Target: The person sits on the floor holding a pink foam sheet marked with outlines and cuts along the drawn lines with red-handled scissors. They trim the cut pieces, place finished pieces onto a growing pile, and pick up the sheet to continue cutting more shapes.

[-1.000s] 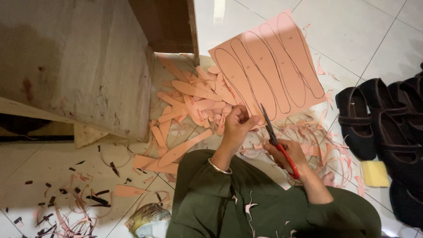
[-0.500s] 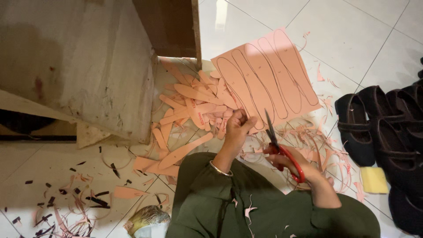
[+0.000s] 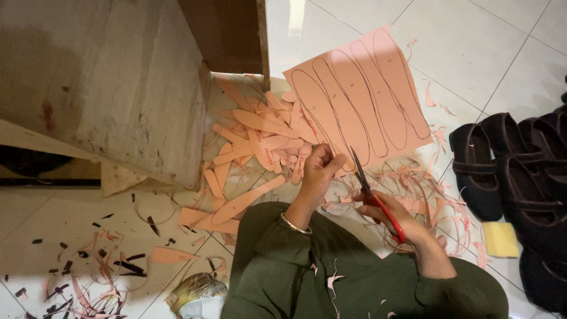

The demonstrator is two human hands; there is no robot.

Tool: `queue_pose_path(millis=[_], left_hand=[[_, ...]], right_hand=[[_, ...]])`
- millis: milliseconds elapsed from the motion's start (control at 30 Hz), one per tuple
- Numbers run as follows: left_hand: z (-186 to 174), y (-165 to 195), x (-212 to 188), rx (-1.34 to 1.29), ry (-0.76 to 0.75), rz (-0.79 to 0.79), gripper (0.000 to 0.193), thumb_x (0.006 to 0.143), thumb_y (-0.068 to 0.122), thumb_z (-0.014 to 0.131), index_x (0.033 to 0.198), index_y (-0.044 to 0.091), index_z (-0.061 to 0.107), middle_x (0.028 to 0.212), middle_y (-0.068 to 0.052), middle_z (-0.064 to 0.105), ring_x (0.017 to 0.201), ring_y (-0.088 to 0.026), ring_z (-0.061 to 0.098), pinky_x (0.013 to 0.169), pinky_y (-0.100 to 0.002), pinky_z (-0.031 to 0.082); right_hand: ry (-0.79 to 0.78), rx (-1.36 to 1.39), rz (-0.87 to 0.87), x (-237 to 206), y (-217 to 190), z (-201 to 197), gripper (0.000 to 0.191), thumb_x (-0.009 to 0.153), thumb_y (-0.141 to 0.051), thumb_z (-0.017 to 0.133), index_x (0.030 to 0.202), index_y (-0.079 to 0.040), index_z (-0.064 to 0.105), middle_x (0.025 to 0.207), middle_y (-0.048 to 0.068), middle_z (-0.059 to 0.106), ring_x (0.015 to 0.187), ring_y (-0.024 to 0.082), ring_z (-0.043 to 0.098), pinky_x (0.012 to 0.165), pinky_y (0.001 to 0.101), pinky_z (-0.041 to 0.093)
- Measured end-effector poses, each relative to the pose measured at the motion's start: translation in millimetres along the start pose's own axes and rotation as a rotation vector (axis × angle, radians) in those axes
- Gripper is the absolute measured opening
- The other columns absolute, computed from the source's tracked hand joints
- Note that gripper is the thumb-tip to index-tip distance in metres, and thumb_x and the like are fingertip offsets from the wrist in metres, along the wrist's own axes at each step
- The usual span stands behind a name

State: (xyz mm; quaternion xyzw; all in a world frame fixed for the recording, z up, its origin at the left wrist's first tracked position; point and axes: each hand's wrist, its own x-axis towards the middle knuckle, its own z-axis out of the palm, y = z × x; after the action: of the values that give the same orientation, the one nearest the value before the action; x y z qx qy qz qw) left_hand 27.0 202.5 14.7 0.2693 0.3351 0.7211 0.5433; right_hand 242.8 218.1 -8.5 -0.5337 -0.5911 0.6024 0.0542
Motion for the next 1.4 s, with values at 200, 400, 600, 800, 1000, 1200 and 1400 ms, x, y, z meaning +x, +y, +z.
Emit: queue_pose_path(millis=[200, 400, 600, 800, 1000, 1200, 1400], left_hand=[[1, 0, 0, -0.062, -0.031, -0.002, 0.025, 0.098, 0.007, 0.072, 0.084, 0.012, 0.052, 0.072, 0.011, 0.044, 0.062, 0.001, 0.036, 0.053, -0.019, 0.027], [3, 3, 0, -0.023, -0.013, 0.001, 0.018, 0.097, 0.007, 0.071, 0.088, 0.011, 0.056, 0.075, 0.010, 0.049, 0.065, 0.001, 0.039, 0.056, -0.020, 0.030], [5, 7, -1, -0.062, 0.011, -0.045, 0.010, 0.095, 0.008, 0.071, 0.094, 0.009, 0.062, 0.076, 0.008, 0.057, 0.065, 0.000, 0.046, 0.057, -0.019, 0.035], [2, 3, 0, -0.069, 0.017, -0.009, 0.010, 0.097, 0.006, 0.073, 0.097, 0.008, 0.063, 0.079, 0.007, 0.059, 0.066, 0.000, 0.048, 0.057, -0.018, 0.037], [3, 1, -1, -0.016, 0.012, -0.041, 0.010, 0.095, 0.006, 0.073, 0.096, 0.007, 0.063, 0.081, 0.006, 0.063, 0.068, 0.000, 0.052, 0.058, -0.017, 0.042], [1, 0, -3, -0.049, -0.021, -0.061, 0.009, 0.096, 0.008, 0.073, 0.095, 0.007, 0.064, 0.080, 0.006, 0.062, 0.069, 0.000, 0.053, 0.061, -0.019, 0.048], [-3, -6, -1, -0.039, -0.026, -0.003, 0.012, 0.098, 0.007, 0.075, 0.095, 0.006, 0.063, 0.081, 0.006, 0.061, 0.069, 0.000, 0.051, 0.060, -0.018, 0.042]], right_hand=[[-0.085, 0.130, -0.083, -5, -2, 1, 0.051, 0.085, -0.023, 0.070, 0.132, -0.006, 0.060, 0.107, 0.000, 0.063, 0.094, 0.011, 0.061, 0.083, 0.0273, 0.050], [-0.020, 0.030, -0.127, -3, -3, 4, 0.056, 0.081, -0.026, 0.076, 0.131, -0.007, 0.059, 0.106, 0.002, 0.066, 0.095, 0.012, 0.065, 0.083, 0.0286, 0.053], [0.090, 0.090, -0.057, -4, -3, 5, 0.047, 0.087, -0.042, 0.074, 0.117, -0.005, 0.074, 0.077, 0.002, 0.062, 0.068, 0.013, 0.052, 0.059, 0.0286, 0.043], [0.169, -0.175, -0.170, -4, -1, 1, 0.042, 0.087, -0.044, 0.070, 0.103, -0.006, 0.075, 0.065, 0.000, 0.062, 0.058, 0.008, 0.054, 0.052, 0.0268, 0.044], [0.170, -0.202, -0.024, -9, -3, 0, 0.035, 0.089, -0.035, 0.073, 0.092, 0.000, 0.074, 0.062, 0.007, 0.060, 0.053, 0.014, 0.052, 0.050, 0.0315, 0.041], [0.215, -0.285, -0.071, -10, -3, -1, 0.026, 0.085, -0.030, 0.075, 0.090, -0.004, 0.075, 0.060, 0.004, 0.065, 0.053, 0.011, 0.055, 0.049, 0.0301, 0.043], [0.239, -0.158, -0.055, -9, 2, 4, 0.029, 0.086, -0.028, 0.076, 0.081, 0.000, 0.075, 0.061, 0.002, 0.061, 0.055, 0.009, 0.052, 0.049, 0.0292, 0.040]])
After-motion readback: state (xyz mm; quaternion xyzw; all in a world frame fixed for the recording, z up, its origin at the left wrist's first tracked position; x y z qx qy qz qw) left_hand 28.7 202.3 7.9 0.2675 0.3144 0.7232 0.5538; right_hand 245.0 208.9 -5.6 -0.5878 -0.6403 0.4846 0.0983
